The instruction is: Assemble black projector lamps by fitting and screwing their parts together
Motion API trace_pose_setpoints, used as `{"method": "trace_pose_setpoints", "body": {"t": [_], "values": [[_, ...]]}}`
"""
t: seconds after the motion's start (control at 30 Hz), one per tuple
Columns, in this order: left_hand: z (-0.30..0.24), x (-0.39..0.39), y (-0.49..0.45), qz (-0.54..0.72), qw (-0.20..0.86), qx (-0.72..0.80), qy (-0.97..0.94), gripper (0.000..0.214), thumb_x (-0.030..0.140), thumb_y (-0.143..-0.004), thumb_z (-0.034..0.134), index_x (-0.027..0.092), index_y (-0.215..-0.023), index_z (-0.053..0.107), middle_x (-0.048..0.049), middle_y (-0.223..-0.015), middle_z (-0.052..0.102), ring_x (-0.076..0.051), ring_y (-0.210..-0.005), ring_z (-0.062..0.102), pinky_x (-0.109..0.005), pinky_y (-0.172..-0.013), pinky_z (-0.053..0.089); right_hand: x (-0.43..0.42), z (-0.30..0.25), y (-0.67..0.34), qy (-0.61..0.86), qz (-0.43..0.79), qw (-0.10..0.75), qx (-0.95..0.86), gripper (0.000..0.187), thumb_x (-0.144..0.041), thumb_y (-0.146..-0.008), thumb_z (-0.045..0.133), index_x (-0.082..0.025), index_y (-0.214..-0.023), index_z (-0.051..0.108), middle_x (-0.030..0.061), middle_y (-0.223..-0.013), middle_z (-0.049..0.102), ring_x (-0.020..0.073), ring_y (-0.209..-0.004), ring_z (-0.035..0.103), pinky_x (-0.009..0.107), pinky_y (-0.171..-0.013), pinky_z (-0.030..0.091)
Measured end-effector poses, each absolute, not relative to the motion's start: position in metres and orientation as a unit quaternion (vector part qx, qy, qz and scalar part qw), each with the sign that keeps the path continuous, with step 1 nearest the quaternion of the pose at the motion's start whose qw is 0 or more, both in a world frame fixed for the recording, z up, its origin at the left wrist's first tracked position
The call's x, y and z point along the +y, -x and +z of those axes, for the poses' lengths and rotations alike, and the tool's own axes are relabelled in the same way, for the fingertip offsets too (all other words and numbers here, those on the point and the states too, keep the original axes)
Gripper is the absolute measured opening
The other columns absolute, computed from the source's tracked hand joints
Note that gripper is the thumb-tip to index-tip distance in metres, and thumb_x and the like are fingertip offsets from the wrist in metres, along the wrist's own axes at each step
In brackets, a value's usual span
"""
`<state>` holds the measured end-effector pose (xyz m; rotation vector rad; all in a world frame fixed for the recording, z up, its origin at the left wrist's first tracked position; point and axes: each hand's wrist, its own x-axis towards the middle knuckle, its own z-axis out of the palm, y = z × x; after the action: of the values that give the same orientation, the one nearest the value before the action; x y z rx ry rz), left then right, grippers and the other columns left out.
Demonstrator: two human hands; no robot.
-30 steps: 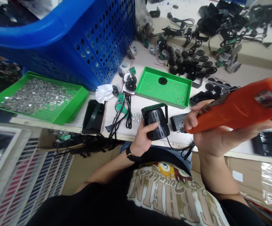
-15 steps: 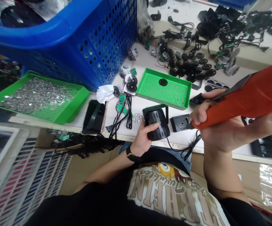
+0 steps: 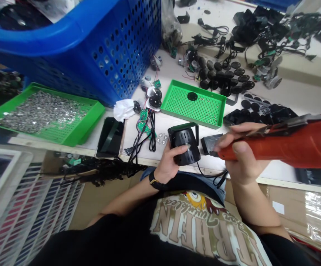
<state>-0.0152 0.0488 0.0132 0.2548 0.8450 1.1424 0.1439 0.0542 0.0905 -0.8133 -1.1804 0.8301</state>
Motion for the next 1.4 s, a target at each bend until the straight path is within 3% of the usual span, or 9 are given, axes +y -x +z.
{"method": "trace_pose_setpoints", "body": {"t": [0.1,0.2,0.37,0.53,0.7,0.83,0.93,1.27,1.4], "values": [[0.014,0.048,0.015,0.522,0.747,0.391,-0.13,0.062,0.023,-0.057,0.09,0.02,-0.115,0.068,-0.0034,-0.095,0.075,-0.021,-0.082,0.071,-0.04,-0.081,0.062,0.05,0.089,-0.134,0.364,0.349,0.7,-0.506,0.015,-0.03,-0.089,0.072,-0.025,-0.104,0.07,-0.0041,-0.07,0.074,0.0179,-0.061,0.074,0.035,-0.06,0.064],[0.012,0.046,0.016,0.522,0.741,0.399,-0.139,0.062,0.024,-0.058,0.09,0.021,-0.116,0.067,-0.0034,-0.096,0.074,-0.022,-0.084,0.07,-0.038,-0.078,0.06,0.05,0.091,-0.126,0.339,0.335,0.735,-0.482,0.014,-0.032,-0.09,0.07,-0.026,-0.103,0.069,-0.0083,-0.061,0.067,0.0162,-0.056,0.072,0.038,-0.069,0.069],[0.012,0.044,0.016,0.529,0.735,0.395,-0.155,0.061,0.026,-0.061,0.09,0.021,-0.117,0.066,-0.0036,-0.098,0.073,-0.02,-0.084,0.067,-0.034,-0.072,0.058,0.052,0.089,-0.119,0.322,0.346,0.742,-0.475,0.016,-0.033,-0.09,0.071,-0.027,-0.103,0.065,-0.0118,-0.054,0.056,0.0106,-0.042,0.058,0.03,-0.057,0.065],[0.02,0.043,0.013,0.527,0.725,0.412,-0.163,0.057,0.025,-0.061,0.091,0.02,-0.111,0.063,-0.0029,-0.095,0.072,-0.02,-0.084,0.068,-0.036,-0.078,0.057,0.051,0.083,-0.117,0.319,0.341,0.738,-0.487,0.01,-0.028,-0.089,0.071,-0.024,-0.09,0.062,-0.0109,-0.052,0.056,0.0095,-0.041,0.057,0.026,-0.05,0.059],[0.026,0.045,0.009,0.527,0.722,0.417,-0.163,0.059,0.025,-0.061,0.091,0.02,-0.111,0.06,-0.0022,-0.096,0.072,-0.019,-0.085,0.068,-0.036,-0.08,0.056,0.056,0.079,-0.116,0.315,0.352,0.741,-0.477,0.023,-0.028,-0.088,0.073,-0.023,-0.077,0.054,-0.0111,-0.049,0.052,0.0089,-0.037,0.052,0.025,-0.045,0.054],[0.024,0.046,0.007,0.518,0.734,0.412,-0.154,0.063,0.027,-0.061,0.092,0.02,-0.113,0.057,-0.0025,-0.096,0.072,-0.02,-0.085,0.068,-0.037,-0.078,0.057,0.056,0.082,-0.12,0.326,0.348,0.742,-0.471,0.011,-0.028,-0.088,0.072,-0.025,-0.089,0.062,-0.0111,-0.051,0.054,0.0093,-0.038,0.052,0.025,-0.046,0.054],[0.021,0.048,0.005,0.521,0.725,0.423,-0.153,0.063,0.026,-0.06,0.093,0.019,-0.112,0.057,-0.0022,-0.097,0.071,-0.02,-0.087,0.068,-0.038,-0.079,0.058,0.05,0.094,-0.127,0.317,0.335,0.764,-0.451,0.015,-0.027,-0.086,0.071,-0.026,-0.1,0.066,-0.0113,-0.052,0.054,0.0094,-0.038,0.05,0.027,-0.046,0.054],[0.031,0.049,-0.002,0.511,0.717,0.444,-0.168,0.062,0.025,-0.061,0.093,0.02,-0.109,0.054,0.0012,-0.093,0.069,-0.016,-0.084,0.066,-0.034,-0.081,0.051,0.039,0.097,-0.112,0.227,0.384,0.723,-0.528,0.014,-0.021,-0.092,0.064,-0.026,-0.105,0.063,-0.0108,-0.058,0.056,0.0099,-0.042,0.054,0.028,-0.049,0.056],[0.034,0.047,-0.004,0.498,0.722,0.449,-0.17,0.06,0.025,-0.063,0.092,0.02,-0.109,0.054,0.0007,-0.095,0.068,-0.017,-0.088,0.065,-0.035,-0.086,0.05,0.044,0.087,-0.11,0.217,0.41,0.7,-0.543,0.008,-0.018,-0.092,0.062,-0.025,-0.096,0.06,-0.0091,-0.058,0.057,0.011,-0.043,0.056,0.03,-0.049,0.058]]}}
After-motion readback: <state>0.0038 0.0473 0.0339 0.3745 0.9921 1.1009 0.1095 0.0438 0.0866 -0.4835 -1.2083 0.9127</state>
